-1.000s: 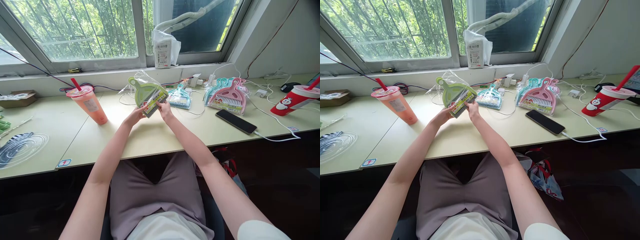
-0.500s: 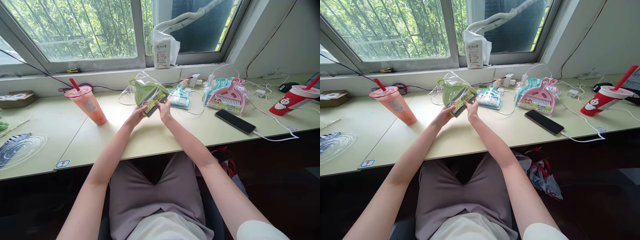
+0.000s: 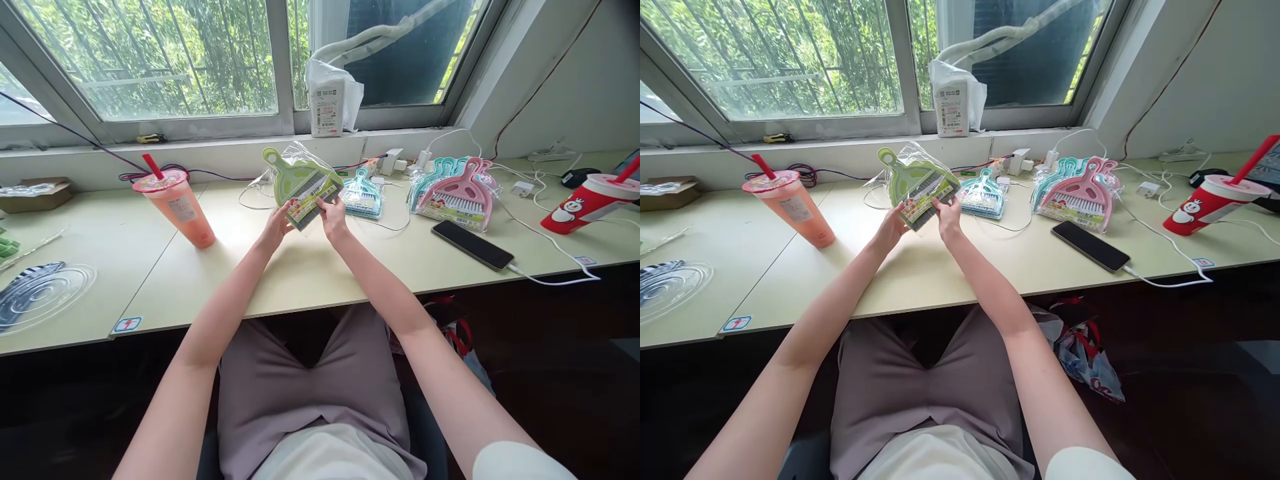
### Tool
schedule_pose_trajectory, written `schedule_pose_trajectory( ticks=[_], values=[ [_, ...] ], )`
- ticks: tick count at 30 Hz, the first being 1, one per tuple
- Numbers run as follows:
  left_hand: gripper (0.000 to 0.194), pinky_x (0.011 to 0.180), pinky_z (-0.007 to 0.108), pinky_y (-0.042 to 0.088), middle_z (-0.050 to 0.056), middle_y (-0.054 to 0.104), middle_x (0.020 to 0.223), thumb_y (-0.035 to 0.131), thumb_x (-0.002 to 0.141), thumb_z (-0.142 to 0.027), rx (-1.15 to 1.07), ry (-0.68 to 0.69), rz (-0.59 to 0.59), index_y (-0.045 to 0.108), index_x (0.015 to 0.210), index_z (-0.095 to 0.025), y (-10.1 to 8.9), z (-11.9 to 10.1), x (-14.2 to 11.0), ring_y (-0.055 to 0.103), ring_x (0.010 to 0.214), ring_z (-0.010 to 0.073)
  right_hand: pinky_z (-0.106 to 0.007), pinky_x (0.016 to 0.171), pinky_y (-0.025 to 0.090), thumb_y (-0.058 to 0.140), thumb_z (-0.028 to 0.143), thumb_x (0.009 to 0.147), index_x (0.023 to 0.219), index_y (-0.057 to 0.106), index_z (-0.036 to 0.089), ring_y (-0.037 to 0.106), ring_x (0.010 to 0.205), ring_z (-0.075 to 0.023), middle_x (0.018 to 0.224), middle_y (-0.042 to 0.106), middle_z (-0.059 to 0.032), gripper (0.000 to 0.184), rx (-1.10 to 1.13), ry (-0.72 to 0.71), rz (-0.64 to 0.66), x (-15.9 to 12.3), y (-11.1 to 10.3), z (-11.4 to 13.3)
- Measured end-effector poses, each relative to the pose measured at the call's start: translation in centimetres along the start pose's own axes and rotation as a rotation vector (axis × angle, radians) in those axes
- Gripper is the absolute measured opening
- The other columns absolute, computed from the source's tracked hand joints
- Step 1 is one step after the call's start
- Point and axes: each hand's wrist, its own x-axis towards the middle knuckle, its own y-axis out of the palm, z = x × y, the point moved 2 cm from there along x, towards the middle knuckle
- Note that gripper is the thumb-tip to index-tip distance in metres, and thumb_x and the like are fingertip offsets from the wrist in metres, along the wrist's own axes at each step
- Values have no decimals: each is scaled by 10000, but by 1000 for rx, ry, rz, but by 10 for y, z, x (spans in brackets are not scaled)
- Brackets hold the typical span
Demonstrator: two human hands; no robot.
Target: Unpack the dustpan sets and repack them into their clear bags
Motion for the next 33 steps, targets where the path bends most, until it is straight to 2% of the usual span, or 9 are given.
schedule_pose_trajectory(
  ticks=[3, 9, 11, 17, 22, 26, 33],
  values=[
    [513, 946, 396, 587, 127, 684, 1317, 766, 825, -479, 7, -15, -21, 635, 1225, -187, 1, 1, -1, 643, 1235, 301, -368, 1006, 588, 747, 91, 725, 1254, 588, 245, 708, 1092, -186, 1114, 744, -24, 573, -5, 5, 3, -2, 2, 0],
    [599, 933, 457, 592, 130, 604, 1430, 788, 830, -429, 8, -143, 253, 579, 1360, -240, 15, 3, -13, 679, 1183, 333, -372, 1021, 574, 684, 85, 768, 1240, 615, 241, 695, 1119, -184, 1121, 746, -25, 502, -52, -50, 22, -4, 1, 13],
    [616, 946, 471, 581, 126, 581, 1459, 765, 845, -460, 12, -142, 270, 562, 1391, -261, 18, 3, -14, 673, 1193, 341, -371, 1025, 572, 675, 86, 777, 1251, 612, 249, 695, 1123, -181, 1127, 745, -22, 505, -43, -63, 39, -4, 2, 18],
    [605, 1016, 398, 528, 120, 634, 1401, 728, 827, -563, 21, -42, 115, 610, 1312, -222, 14, 2, -4, 608, 1287, 297, -368, 1035, 576, 687, 72, 765, 1286, 582, 266, 702, 1104, -168, 1133, 744, -16, 566, -5, -29, 35, -4, 4, 16],
    [561, 927, 390, 564, 108, 728, 1200, 811, 721, -490, 89, -6, -36, 652, 1164, -184, 3, 3, 2, 684, 1118, 275, -372, 1037, 586, 692, 52, 753, 1231, 603, 246, 698, 1101, -171, 1081, 750, -7, 524, 17, 34, 16, 1, 2, 8],
    [541, 857, 383, 582, 96, 752, 1092, 825, 684, -462, 135, -22, -41, 663, 1114, -177, -1, 4, 2, 714, 1000, 261, -372, 1031, 591, 682, 9, 743, 1178, 602, 240, 707, 1085, -173, 1059, 752, -9, 500, -5, 94, 27, 3, 1, 11],
    [522, 826, 371, 587, 104, 750, 1075, 837, 691, -433, 120, -34, -50, 665, 1107, -168, -1, 1, 1, 719, 974, 257, -405, 1002, 613, 686, 1, 748, 1142, 591, 244, 715, 1074, -190, 990, 744, 2, 473, -15, 123, 85, 7, -1, 16]
  ],
)
